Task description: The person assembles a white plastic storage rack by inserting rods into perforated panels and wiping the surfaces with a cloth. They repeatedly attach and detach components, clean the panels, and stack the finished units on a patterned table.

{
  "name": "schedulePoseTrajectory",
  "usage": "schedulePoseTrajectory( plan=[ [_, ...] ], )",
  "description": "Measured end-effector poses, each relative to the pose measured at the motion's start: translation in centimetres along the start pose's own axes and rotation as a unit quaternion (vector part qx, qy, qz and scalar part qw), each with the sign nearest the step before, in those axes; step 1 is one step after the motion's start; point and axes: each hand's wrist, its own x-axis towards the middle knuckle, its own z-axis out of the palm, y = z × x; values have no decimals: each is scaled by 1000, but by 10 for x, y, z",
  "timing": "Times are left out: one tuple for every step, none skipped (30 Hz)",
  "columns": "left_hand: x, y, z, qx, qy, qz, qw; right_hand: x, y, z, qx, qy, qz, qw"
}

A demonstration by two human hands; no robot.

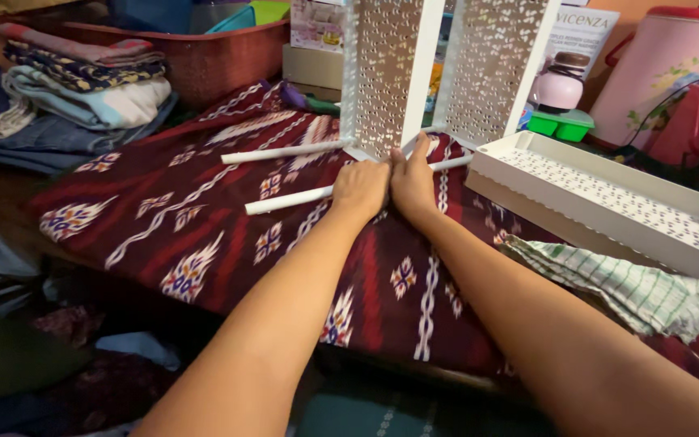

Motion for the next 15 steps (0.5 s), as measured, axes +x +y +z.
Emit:
schedulePoseTrajectory(
  plan=[
    [1,2,1,4,8,5,1000,0,0,-1,-14,0,7,1000],
    [0,0,0,10,17,9,1000,0,-1,0,-25,-1,12,1000],
    [0,-1,0,14,12,4,1000,1,-3,2,-36,-3,18,999],
    [0,-2,-1,18,6,0,1000,2,-4,4,-32,-3,5,999],
    [0,-4,-1,23,0,-5,1000,4,-5,6,-27,-3,-8,1000],
    [0,-4,0,15,0,-10,1000,4,-3,6,-24,-4,-20,999],
    [0,-4,1,8,-1,-16,1000,4,0,7,-31,-5,-5,999],
    [-1,-3,2,0,-3,-21,1000,5,5,9,-38,-7,10,999],
    [-1,-3,1,1,-22,-25,999,5,10,10,-45,-9,26,999],
    [1,-4,-3,2,-41,-27,999,8,16,12,-39,-6,1,999],
    [1,-5,-8,4,-59,-30,998,10,22,15,-34,-3,-24,999],
    [1,-5,-14,-9,-71,-39,997,11,29,17,-28,0,-48,998],
    [2,-5,-21,-23,-83,-49,995,13,37,19,-35,5,-53,998],
    [1,-3,-28,-37,-96,-59,993,15,47,18,-44,8,-58,997],
    [1,0,-36,-70,-102,-69,990,18,55,16,-52,11,-63,997]
  ],
)
